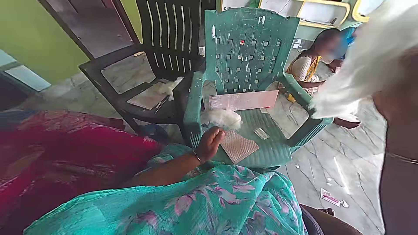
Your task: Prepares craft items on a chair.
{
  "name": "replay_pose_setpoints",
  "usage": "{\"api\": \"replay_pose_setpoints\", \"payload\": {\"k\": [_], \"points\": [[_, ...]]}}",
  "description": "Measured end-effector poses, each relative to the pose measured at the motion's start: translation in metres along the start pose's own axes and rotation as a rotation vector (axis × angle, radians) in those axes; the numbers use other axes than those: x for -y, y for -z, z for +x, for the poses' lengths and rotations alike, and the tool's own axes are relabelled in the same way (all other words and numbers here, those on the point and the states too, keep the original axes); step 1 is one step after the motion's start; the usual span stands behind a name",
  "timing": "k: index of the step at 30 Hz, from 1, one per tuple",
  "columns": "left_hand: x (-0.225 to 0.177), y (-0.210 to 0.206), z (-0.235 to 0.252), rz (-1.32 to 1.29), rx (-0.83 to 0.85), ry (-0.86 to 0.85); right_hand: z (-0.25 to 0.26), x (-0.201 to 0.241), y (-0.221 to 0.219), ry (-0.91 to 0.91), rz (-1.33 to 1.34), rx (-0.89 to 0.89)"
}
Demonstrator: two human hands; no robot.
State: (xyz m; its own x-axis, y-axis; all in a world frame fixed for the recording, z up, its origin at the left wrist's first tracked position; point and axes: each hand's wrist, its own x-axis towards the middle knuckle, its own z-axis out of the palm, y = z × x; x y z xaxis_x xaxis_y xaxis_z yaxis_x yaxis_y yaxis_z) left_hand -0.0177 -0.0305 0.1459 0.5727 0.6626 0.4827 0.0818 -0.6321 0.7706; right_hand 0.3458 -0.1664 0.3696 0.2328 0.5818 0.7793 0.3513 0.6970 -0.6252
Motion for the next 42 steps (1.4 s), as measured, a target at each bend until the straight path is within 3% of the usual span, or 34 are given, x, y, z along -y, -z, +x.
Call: {"api": "replay_pose_setpoints", "payload": {"k": [4, 9, 14, 16, 18, 23, 27, 30, 33, 38, 42], "points": [[-0.024, 0.033, 0.04, -0.176, -0.072, -0.004, -0.015, 0.015, -0.095, -0.105, 0.159, 0.102], [-0.039, 0.043, 0.071, -0.382, 0.095, 0.028, -0.018, 0.036, -0.15, -0.15, 0.328, 0.214], [-0.043, 0.014, 0.071, -0.605, 0.191, 0.153, -0.015, 0.042, -0.156, -0.106, 0.384, 0.231], [-0.024, -0.004, 0.073, -0.831, 0.256, 0.146, -0.014, 0.033, -0.151, -0.14, 0.325, 0.152], [-0.034, -0.004, 0.069, -0.996, 0.324, 0.199, -0.014, 0.018, -0.141, -0.206, 0.247, 0.042], [-0.053, -0.002, 0.056, -1.07, 0.432, 0.474, -0.025, -0.026, -0.116, -0.37, 0.236, -0.139], [-0.055, 0.005, 0.069, -0.813, 0.421, 0.356, -0.04, -0.059, -0.105, -0.483, 0.286, -0.247], [-0.048, 0.015, 0.099, -0.315, 0.346, 0.27, -0.048, -0.092, -0.096, -0.56, 0.43, -0.349], [-0.052, 0.027, 0.148, 0.22, 0.397, 0.208, -0.055, -0.13, -0.086, -0.697, 0.364, -0.446], [-0.05, 0.007, 0.226, 0.707, 0.557, 0.338, -0.067, -0.201, -0.092, -0.838, 0.127, -0.438], [-0.023, -0.024, 0.25, 0.768, 0.572, 0.537, -0.08, -0.244, -0.109, -0.932, 0.058, -0.324]]}}
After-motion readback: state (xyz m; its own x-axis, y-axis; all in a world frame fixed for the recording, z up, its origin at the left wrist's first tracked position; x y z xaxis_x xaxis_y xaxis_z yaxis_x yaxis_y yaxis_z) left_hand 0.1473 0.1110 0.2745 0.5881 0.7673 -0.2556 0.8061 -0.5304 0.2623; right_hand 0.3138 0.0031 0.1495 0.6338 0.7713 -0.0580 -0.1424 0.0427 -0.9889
